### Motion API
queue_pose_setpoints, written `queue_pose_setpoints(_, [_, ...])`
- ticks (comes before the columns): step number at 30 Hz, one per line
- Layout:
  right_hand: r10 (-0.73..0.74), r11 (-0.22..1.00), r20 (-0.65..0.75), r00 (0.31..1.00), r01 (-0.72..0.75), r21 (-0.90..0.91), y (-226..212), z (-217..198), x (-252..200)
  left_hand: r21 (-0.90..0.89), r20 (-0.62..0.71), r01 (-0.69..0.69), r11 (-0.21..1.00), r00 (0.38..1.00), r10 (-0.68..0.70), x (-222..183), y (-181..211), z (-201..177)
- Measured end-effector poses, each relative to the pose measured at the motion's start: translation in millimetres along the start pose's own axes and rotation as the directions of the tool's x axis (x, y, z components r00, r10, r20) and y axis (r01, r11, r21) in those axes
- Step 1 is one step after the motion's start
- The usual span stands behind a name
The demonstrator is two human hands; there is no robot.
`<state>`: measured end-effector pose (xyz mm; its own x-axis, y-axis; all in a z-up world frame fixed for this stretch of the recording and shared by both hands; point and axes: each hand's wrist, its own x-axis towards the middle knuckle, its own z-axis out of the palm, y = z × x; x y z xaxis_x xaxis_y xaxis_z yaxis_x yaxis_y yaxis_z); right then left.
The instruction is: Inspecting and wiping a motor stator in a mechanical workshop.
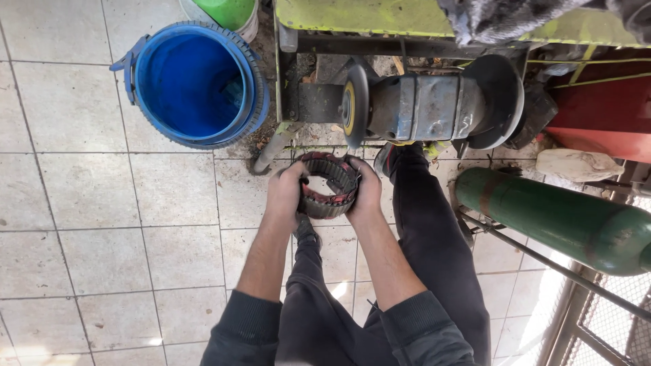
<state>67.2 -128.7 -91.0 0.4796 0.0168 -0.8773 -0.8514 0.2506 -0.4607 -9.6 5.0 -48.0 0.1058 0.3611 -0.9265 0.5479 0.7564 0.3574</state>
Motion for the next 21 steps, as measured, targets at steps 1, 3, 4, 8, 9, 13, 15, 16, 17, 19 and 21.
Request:
queue_pose_setpoints(1, [-0.008,1.000,0.003,1.000,0.008,0.003,-0.7,3.0,-7.6,-0.057,-0.010,0.006,0.998,1.000,-0.006,8.4,-11.0,-2.1])
queue_pose_setpoints(3, [-0.110,0.994,0.021,0.994,0.111,-0.019,2.2,1.3,-10.8,-0.121,-0.054,0.006,0.993,0.998,-0.013,6.6,-21.2,-2.2])
queue_pose_setpoints(4, [-0.218,0.975,0.040,0.975,0.219,-0.037,3.4,0.3,-11.9,-0.185,-0.092,0.002,0.983,0.996,-0.019,6.2,-26.3,-1.7])
queue_pose_setpoints(8, [-0.351,0.934,0.115,0.929,0.356,-0.025,5.2,-7.1,-22.7,-0.344,-0.147,-0.041,0.938,0.989,-0.010,7.4,-49.4,6.4])
queue_pose_setpoints(9, [-0.327,0.942,0.140,0.935,0.333,-0.025,4.5,-7.5,-20.5,-0.339,-0.182,-0.065,0.939,0.983,0.003,5.2,-52.4,10.2])
queue_pose_setpoints(13, [-0.167,0.986,0.158,0.973,0.163,0.040,-6.0,-7.2,-24.7,-0.349,-0.242,-0.121,0.929,0.970,0.035,-5.4,-60.7,20.8])
queue_pose_setpoints(15, [-0.107,0.993,0.173,0.979,0.095,0.076,2.0,-14.2,-11.5,-0.352,-0.238,-0.134,0.926,0.970,0.050,-6.6,-64.4,22.9])
queue_pose_setpoints(16, [-0.061,0.993,0.190,0.980,0.040,0.111,2.0,-16.8,-2.6,-0.360,-0.223,-0.148,0.921,0.972,0.069,-5.9,-63.8,27.9])
queue_pose_setpoints(17, [-0.064,0.993,0.191,0.980,0.042,0.113,-0.7,-14.2,-3.0,-0.359,-0.222,-0.150,0.921,0.972,0.073,-1.8,-64.0,29.0])
queue_pose_setpoints(19, [-0.007,0.986,0.161,0.987,-0.019,0.163,-3.8,-9.9,-4.7,-0.372,-0.239,-0.160,0.914,0.968,0.072,6.0,-66.8,28.9])
queue_pose_setpoints(21, [-0.004,0.983,0.156,0.988,-0.025,0.180,0.1,-8.4,2.9,-0.379,-0.244,-0.170,0.910,0.967,0.079,5.9,-60.2,29.4])
